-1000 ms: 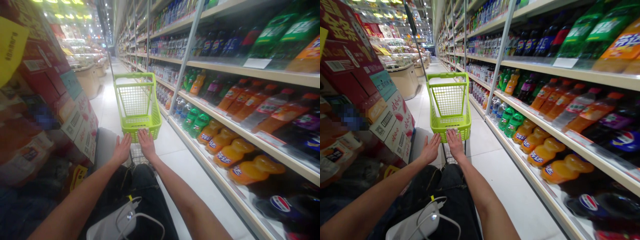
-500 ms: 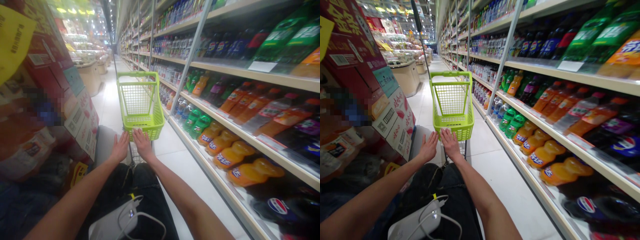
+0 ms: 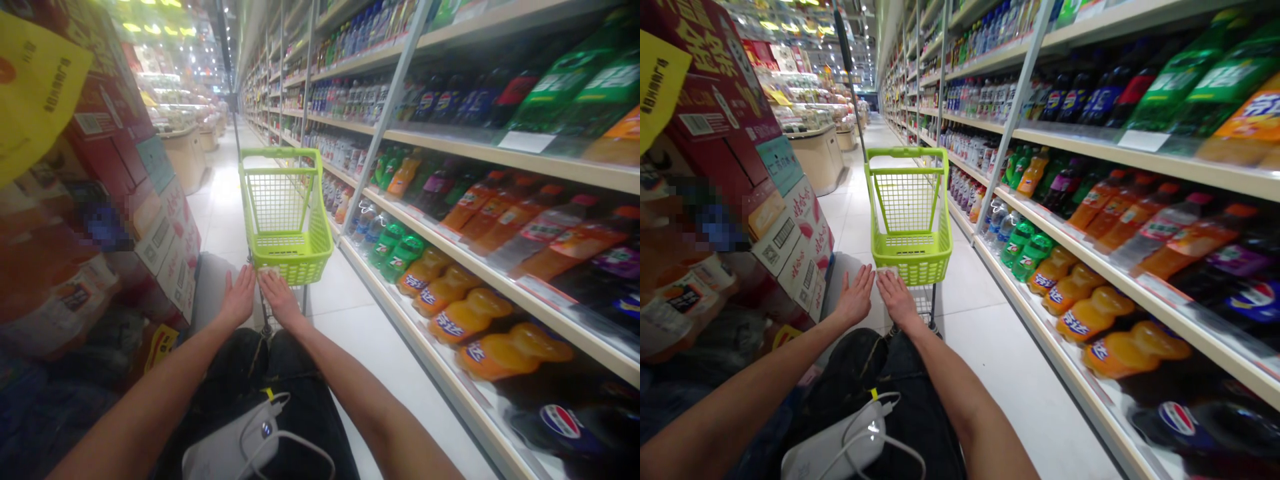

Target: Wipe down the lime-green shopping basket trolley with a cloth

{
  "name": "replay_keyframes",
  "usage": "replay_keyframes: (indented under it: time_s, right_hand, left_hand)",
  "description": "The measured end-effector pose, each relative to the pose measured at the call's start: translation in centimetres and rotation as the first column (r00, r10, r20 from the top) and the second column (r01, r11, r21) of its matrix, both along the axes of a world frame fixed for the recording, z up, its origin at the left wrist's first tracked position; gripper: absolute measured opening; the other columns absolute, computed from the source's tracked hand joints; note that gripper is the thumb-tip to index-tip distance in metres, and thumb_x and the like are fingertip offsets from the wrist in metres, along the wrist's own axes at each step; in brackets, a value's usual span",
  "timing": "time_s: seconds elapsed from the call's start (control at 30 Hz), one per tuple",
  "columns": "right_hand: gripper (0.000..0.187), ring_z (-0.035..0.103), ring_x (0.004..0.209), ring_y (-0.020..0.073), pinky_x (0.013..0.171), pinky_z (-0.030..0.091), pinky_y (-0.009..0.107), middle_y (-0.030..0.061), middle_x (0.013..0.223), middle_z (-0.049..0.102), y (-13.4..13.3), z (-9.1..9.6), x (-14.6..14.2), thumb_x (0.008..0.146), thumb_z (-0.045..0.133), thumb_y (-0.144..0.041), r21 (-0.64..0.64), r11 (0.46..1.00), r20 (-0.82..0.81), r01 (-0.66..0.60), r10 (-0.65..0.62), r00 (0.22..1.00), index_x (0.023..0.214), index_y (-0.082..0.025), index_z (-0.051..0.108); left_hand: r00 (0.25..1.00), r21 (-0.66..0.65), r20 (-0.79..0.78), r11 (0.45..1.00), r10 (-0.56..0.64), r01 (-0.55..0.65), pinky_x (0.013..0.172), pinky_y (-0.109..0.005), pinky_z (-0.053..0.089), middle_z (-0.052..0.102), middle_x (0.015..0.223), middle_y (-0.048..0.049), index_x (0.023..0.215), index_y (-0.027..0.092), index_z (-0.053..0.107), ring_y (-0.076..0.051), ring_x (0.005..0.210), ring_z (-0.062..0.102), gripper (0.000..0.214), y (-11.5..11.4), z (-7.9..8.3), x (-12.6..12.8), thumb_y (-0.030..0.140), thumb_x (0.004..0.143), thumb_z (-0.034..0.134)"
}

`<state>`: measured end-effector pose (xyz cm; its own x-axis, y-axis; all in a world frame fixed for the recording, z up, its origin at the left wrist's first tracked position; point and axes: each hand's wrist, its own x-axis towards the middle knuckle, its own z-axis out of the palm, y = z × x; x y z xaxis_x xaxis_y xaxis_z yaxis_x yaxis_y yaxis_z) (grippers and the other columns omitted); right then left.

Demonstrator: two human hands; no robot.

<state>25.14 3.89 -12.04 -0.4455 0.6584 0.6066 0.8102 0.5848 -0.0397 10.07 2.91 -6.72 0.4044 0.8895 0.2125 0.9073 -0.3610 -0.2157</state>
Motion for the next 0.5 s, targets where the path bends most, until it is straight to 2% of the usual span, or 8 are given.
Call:
replay_keyframes:
  time_s: [0.1, 0.17, 0.23, 0.4, 0.5]
  right_hand:
    - [0.043, 0.020, 0.135, 0.0223, 0.108, 0.023, 0.048, 0.0100, 0.140, 0.038, 0.3, 2.3, -0.6, 0.089, 0.036, -0.010, 0.060, 0.998, -0.018, 0.012, -0.011, 1.000, 0.131, -0.016, 0.042]
    - [0.043, 0.020, 0.135, 0.0227, 0.108, 0.020, 0.051, 0.0109, 0.140, 0.037, 0.8, 2.7, -1.1, 0.089, 0.037, -0.010, 0.041, 0.999, 0.003, 0.021, -0.021, 1.000, 0.131, -0.015, 0.042]
    - [0.042, 0.024, 0.134, 0.0227, 0.107, 0.021, 0.051, 0.0120, 0.140, 0.038, 1.2, 1.9, -1.4, 0.088, 0.038, -0.010, -0.007, 1.000, 0.047, 0.005, -0.004, 0.999, 0.129, -0.014, 0.043]
    - [0.037, 0.035, 0.129, 0.0230, 0.102, 0.031, 0.049, 0.0131, 0.134, 0.045, 0.9, -2.0, -0.6, 0.087, 0.040, -0.009, -0.136, 0.990, 0.104, 0.021, -0.006, 0.995, 0.123, -0.013, 0.050]
    - [0.037, 0.034, 0.129, 0.0228, 0.102, 0.032, 0.047, 0.0121, 0.132, 0.049, -0.1, -2.6, 0.9, 0.088, 0.038, -0.009, -0.105, 0.994, 0.071, 0.028, -0.020, 0.997, 0.122, -0.013, 0.052]
  left_hand:
    - [0.998, 0.020, 0.012, 0.998, 0.065, -0.066, 0.108, -0.056, 0.007, 0.019, 0.148, -0.0132, 0.137, 0.007, 0.026, -0.024, 0.137, 0.014, 0.065, 0.2, 0.2, -0.9, 0.008, 0.072, 0.033]
    - [0.997, 0.021, 0.002, 0.997, 0.078, -0.078, 0.107, -0.057, 0.007, 0.019, 0.148, -0.0135, 0.137, 0.006, 0.026, -0.024, 0.137, 0.015, 0.065, 0.3, 0.3, -1.3, 0.007, 0.073, 0.032]
    - [0.998, 0.008, -0.012, 0.998, 0.067, -0.067, 0.107, -0.057, 0.009, 0.019, 0.148, -0.0133, 0.137, 0.005, 0.026, -0.024, 0.137, 0.015, 0.064, 0.1, 0.6, -1.2, 0.008, 0.073, 0.032]
    - [1.000, -0.040, -0.030, 0.999, 0.008, -0.010, 0.108, -0.056, 0.009, 0.017, 0.148, -0.0121, 0.137, 0.006, 0.026, -0.024, 0.137, 0.013, 0.063, -0.4, 0.8, 0.2, 0.009, 0.074, 0.032]
    - [1.000, -0.024, -0.013, 1.000, -0.020, 0.020, 0.109, -0.055, 0.008, 0.018, 0.148, -0.0120, 0.138, 0.007, 0.026, -0.023, 0.137, 0.012, 0.064, -0.5, 0.4, 1.0, 0.009, 0.074, 0.032]
